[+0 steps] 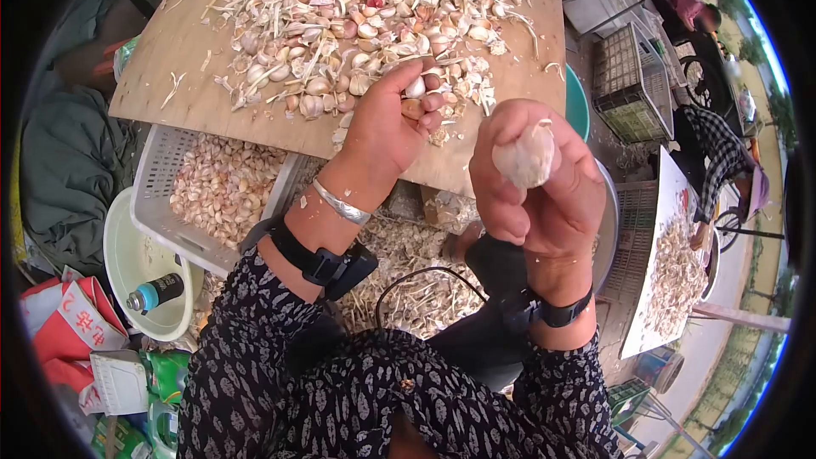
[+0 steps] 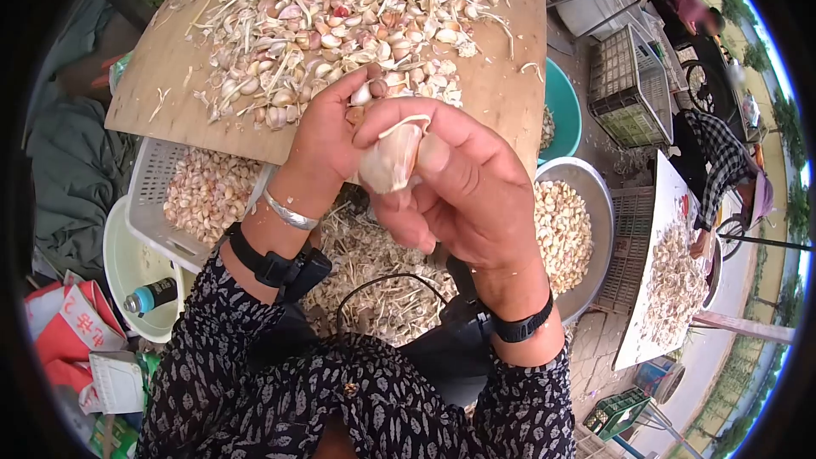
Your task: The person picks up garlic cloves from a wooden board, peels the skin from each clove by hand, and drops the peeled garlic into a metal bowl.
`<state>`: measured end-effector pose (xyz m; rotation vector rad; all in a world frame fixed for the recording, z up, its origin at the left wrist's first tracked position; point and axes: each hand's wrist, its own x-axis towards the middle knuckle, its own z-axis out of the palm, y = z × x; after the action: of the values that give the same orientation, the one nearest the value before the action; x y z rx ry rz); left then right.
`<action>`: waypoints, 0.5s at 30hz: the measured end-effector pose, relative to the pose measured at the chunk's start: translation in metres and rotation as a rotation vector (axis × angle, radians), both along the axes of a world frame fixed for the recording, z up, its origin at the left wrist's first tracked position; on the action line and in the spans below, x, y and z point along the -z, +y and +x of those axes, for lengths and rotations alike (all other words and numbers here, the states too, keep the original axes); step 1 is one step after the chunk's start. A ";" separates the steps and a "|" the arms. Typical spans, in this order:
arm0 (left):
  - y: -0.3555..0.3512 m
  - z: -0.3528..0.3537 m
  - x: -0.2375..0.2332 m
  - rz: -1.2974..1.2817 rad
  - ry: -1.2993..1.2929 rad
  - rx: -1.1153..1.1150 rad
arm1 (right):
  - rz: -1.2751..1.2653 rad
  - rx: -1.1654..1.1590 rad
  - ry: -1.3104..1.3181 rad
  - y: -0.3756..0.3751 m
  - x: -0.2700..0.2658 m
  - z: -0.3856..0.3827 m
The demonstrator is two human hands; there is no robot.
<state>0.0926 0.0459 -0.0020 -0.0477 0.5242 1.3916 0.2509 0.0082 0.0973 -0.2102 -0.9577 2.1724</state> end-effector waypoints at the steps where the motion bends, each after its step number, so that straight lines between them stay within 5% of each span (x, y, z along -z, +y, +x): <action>1: -0.007 -0.003 -0.006 0.039 0.070 0.045 | 0.133 -0.024 -0.020 -0.016 -0.013 -0.001; 3: -0.017 0.001 -0.005 0.076 0.063 0.060 | 0.275 -0.078 -0.048 -0.029 -0.026 -0.004; 8: -0.038 0.018 -0.009 0.130 0.062 0.244 | 0.134 -0.233 0.401 -0.037 -0.038 -0.022; 10: -0.044 0.023 -0.008 0.128 0.056 0.257 | 0.427 -0.213 0.560 -0.027 -0.026 -0.032; 15: -0.048 0.023 -0.011 0.114 0.101 0.306 | 0.513 -0.273 0.574 -0.016 -0.020 -0.023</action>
<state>0.1153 -0.0019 0.0093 0.1887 0.5117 1.1252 0.2281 -0.0078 0.1170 0.7844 -1.1940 1.9568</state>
